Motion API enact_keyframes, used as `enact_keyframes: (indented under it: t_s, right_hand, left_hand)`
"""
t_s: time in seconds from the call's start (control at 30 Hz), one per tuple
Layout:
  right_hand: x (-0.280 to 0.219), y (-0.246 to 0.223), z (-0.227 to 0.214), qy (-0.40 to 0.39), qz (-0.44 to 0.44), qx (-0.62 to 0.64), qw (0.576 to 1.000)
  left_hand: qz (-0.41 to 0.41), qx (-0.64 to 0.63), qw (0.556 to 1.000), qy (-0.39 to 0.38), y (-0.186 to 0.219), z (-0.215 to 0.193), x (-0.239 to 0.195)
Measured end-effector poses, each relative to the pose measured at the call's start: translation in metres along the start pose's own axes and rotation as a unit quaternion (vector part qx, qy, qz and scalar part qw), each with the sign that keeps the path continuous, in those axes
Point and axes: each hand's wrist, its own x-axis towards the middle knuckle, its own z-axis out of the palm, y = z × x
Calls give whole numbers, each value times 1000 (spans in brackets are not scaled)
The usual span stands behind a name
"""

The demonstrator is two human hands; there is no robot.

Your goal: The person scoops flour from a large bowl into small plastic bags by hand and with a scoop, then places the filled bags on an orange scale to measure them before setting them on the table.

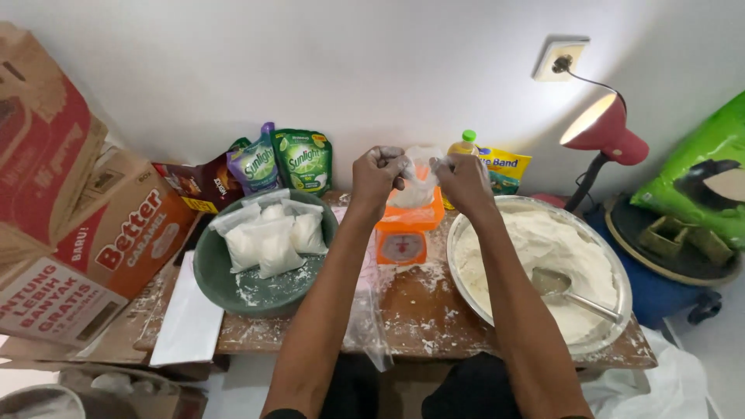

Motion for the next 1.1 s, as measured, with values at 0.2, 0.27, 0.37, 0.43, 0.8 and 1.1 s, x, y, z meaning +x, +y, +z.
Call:
enact_keyframes:
  t_s: [0.2,0.27,0.37,0.43,0.8,1.1]
  right_hand:
    - [22,23,43,-54,71,-53,995]
    - [18,23,48,-61,67,-52,995]
    - [9,19,48,-68,61,-37,995]
    - [3,16,44,-66,60,-25,996]
    - [-54,-19,15,62,44,27,997]
    - [-114,-7,20,147,60,22,987]
  left_hand:
    - [-42,88,995,16,-26,-19,13]
    - [-39,114,993,18,-38,-27,16]
    - [-33,158,987,25,-35,-34,9]
    - [-30,174,984,27,-24,-35,0]
    - [13,128,983,130,16,-46,-66]
    - [-5,46,989,143,-13,-59,-110]
